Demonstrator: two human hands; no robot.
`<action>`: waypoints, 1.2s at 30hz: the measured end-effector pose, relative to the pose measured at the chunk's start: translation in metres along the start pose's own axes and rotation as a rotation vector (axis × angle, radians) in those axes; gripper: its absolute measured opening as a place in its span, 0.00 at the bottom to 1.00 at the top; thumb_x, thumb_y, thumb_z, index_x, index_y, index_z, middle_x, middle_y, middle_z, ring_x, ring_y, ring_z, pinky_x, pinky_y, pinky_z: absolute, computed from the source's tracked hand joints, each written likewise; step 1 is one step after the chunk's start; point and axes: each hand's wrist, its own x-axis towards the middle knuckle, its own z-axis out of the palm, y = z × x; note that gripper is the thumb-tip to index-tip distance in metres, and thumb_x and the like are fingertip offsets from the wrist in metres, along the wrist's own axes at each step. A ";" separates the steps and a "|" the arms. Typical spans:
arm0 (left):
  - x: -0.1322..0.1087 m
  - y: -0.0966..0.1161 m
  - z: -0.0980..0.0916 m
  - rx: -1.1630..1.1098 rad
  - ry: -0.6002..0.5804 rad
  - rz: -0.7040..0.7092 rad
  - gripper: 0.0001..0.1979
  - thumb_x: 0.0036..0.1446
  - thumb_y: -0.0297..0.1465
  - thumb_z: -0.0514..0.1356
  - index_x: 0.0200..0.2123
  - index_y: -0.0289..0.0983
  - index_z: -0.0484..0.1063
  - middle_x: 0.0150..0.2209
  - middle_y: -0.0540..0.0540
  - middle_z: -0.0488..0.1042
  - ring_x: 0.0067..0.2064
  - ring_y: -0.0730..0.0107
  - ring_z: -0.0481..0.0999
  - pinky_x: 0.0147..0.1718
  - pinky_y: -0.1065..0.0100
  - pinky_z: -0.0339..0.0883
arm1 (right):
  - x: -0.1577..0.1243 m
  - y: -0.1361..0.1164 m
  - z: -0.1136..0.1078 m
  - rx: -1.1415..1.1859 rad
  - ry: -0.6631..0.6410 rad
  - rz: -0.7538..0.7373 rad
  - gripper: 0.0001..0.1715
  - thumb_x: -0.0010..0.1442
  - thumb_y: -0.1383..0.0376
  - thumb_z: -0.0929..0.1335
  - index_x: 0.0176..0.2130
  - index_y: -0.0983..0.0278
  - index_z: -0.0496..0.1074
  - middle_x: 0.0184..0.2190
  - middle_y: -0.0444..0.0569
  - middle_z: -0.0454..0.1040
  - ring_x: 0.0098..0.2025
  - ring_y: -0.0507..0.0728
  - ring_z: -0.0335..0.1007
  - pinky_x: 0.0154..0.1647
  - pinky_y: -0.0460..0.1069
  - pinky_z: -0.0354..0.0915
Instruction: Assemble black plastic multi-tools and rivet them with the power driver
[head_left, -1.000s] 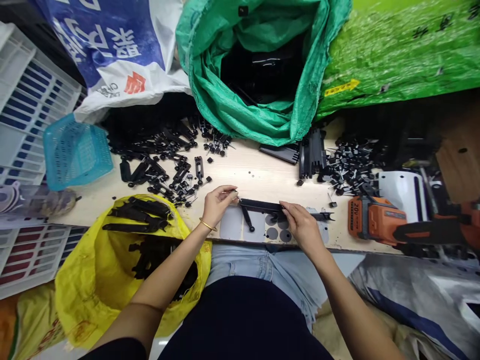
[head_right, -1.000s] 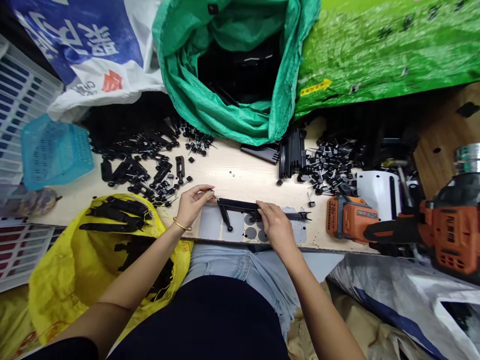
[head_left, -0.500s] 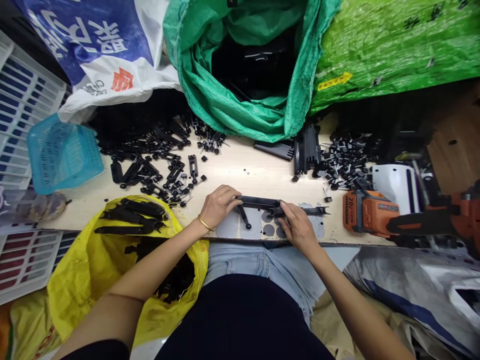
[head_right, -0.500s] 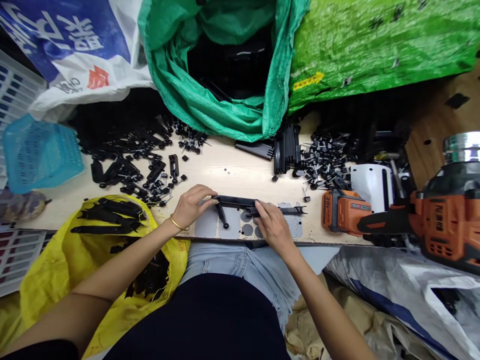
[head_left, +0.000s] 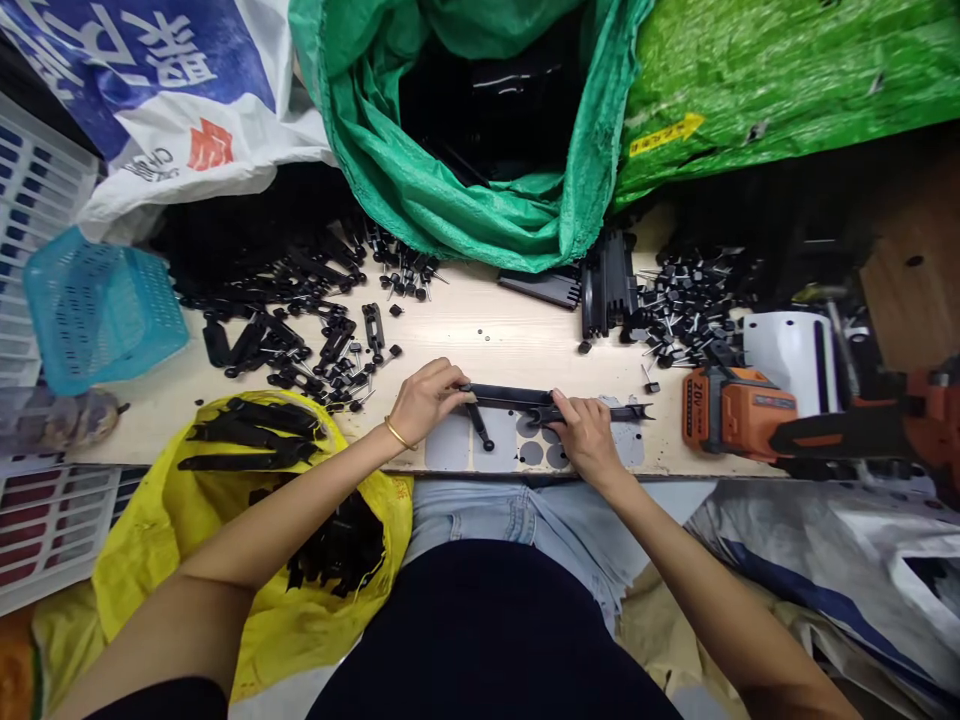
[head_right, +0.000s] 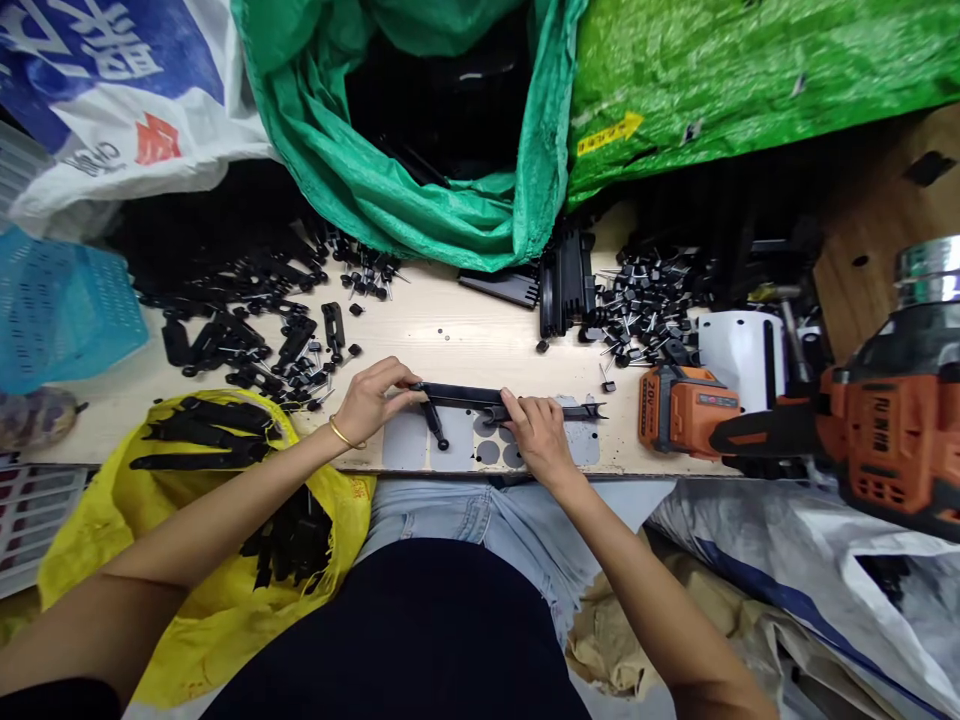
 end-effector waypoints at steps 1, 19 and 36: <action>-0.001 0.001 0.002 -0.019 0.010 -0.020 0.08 0.56 0.34 0.62 0.31 0.36 0.68 0.28 0.51 0.67 0.29 0.74 0.69 0.28 0.73 0.63 | 0.000 0.001 0.001 0.005 0.002 -0.014 0.44 0.62 0.70 0.64 0.67 0.62 0.34 0.35 0.49 0.71 0.36 0.57 0.63 0.43 0.53 0.57; -0.037 0.056 0.052 0.302 -0.072 -0.629 0.37 0.53 0.37 0.58 0.61 0.24 0.49 0.46 0.30 0.72 0.46 0.48 0.72 0.43 0.53 0.63 | 0.079 -0.060 0.010 0.021 -0.361 -0.180 0.36 0.62 0.72 0.56 0.67 0.62 0.43 0.48 0.57 0.68 0.48 0.61 0.62 0.49 0.56 0.57; -0.020 0.048 0.028 0.137 -0.358 -0.713 0.35 0.58 0.33 0.55 0.64 0.25 0.45 0.44 0.34 0.75 0.41 0.57 0.78 0.36 0.65 0.69 | 0.079 -0.054 0.019 -0.153 -0.423 -0.237 0.38 0.60 0.74 0.54 0.67 0.69 0.37 0.34 0.58 0.65 0.35 0.63 0.59 0.32 0.56 0.61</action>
